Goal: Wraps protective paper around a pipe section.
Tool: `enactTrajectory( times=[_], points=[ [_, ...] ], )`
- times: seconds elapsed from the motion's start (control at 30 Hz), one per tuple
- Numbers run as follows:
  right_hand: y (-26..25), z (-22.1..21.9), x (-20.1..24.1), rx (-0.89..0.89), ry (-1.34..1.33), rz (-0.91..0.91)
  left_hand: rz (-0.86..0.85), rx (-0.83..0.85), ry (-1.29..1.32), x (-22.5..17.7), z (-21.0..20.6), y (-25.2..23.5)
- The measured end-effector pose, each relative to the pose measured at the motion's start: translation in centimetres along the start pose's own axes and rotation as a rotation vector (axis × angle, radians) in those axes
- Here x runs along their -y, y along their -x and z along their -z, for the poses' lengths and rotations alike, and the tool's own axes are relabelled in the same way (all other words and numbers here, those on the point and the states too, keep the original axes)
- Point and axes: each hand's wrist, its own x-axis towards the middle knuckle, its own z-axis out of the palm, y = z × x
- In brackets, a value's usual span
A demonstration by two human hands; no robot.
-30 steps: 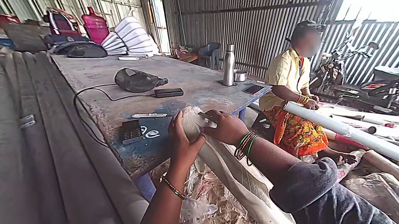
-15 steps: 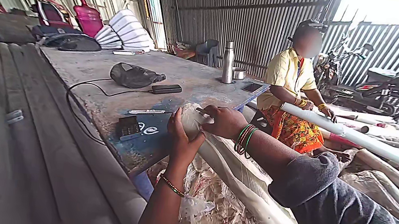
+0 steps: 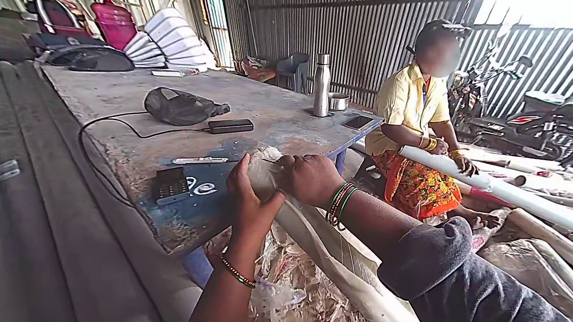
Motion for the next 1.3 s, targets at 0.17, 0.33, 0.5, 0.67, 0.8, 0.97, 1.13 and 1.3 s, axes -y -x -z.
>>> enactTrajectory(
  times=[0.17, 0.33, 0.5, 0.67, 0.8, 0.97, 1.13, 1.3],
  points=[
    [-0.1, 0.3, -0.3, 0.029, -0.061, -0.008, -0.025, 0.003, -0.016, 0.4, 0.0, 0.1],
    [0.1, 0.5, -0.8, 0.071, -0.158, -0.041, -0.035, 0.003, -0.033, 0.6, 0.0, 0.0],
    [3.1, 0.6, -3.2, 0.051, -0.468, -0.119, -0.052, -0.001, -0.007, 0.7, 0.0, 0.2],
    [11.8, -2.0, -6.2, -0.003, -0.653, -0.271, -0.073, 0.005, 0.025, 1.0, -0.1, 0.2],
    [21.0, -6.5, -8.8, 0.088, -0.737, -0.472, -0.101, -0.011, 0.031, 1.4, -0.3, 0.2],
    [32.5, -10.3, -10.7, 0.168, -0.899, -0.692, -0.05, -0.002, 0.071, 0.6, -0.4, 0.5],
    [38.8, -12.7, -12.2, 0.156, -0.994, -0.915, -0.059, -0.014, 0.079, 0.6, -0.8, 0.7],
    [38.4, -12.0, -12.9, 0.203, -0.91, -0.77, -0.067, -0.022, 0.1, 0.5, -1.0, 0.7]
  ],
)
